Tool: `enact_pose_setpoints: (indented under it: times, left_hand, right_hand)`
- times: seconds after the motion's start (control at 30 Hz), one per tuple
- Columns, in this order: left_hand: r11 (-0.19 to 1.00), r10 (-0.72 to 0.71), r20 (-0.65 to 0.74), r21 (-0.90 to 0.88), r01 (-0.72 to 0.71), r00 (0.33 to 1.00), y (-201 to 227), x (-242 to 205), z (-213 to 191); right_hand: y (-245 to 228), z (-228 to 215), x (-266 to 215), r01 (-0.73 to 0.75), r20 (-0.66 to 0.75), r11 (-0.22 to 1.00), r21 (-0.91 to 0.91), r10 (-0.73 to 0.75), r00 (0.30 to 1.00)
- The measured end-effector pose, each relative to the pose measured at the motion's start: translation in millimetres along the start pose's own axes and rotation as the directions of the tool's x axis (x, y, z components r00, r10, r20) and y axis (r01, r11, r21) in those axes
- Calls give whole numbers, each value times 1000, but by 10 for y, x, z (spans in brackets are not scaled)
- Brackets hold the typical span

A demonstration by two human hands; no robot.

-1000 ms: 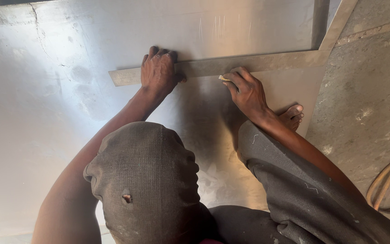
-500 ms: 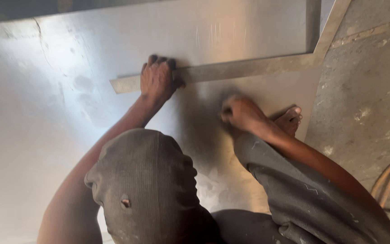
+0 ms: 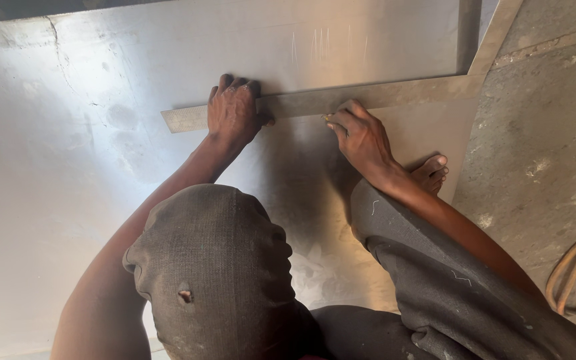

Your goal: The person sits on the floor and uses a try square and a pencil to draw straight lines on a large metal sheet. They repeatedly reposition the square to mark multiple parallel and perpendicular lines across the surface.

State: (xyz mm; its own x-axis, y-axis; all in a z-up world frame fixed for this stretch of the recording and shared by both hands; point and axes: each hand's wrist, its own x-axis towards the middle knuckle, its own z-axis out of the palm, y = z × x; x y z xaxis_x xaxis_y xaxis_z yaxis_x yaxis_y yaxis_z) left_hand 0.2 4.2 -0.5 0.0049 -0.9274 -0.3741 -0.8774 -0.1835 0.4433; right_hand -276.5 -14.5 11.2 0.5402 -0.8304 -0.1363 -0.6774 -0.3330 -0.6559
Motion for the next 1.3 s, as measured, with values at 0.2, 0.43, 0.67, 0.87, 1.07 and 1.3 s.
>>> enact_pose_setpoints:
  times: [0.2,0.43,0.67,0.87,1.07,1.3]
  left_hand:
    - [1000,-15,-2,-17,15,1000,23,-14,-16]
    - [999,2,-12,-47,-2,1000,13,10,-30]
    - [1000,15,5,-22,-15,1000,-6,4,-11]
    - [999,26,-31,-37,-27,999,-19,-14,6]
    - [1000,-1,-28,-16,1,1000,21,23,-29]
    - [1000,-11,23,-23,12,1000,18,2,-54]
  right_hand:
    - [147,195,-74,-86,804,981,-176,193,563]
    - [-89,-8,-33,1,31,999,48,-3,1000]
    - [-136,20,48,48,-12,999,-2,-48,999]
    - [-22,38,130,-157,465,958,-241,256,848]
    - [-181,-110,-44,-147,442,986,-78,167,881]
    - [-157,-41,69,69,-73,995,75,-64,995]
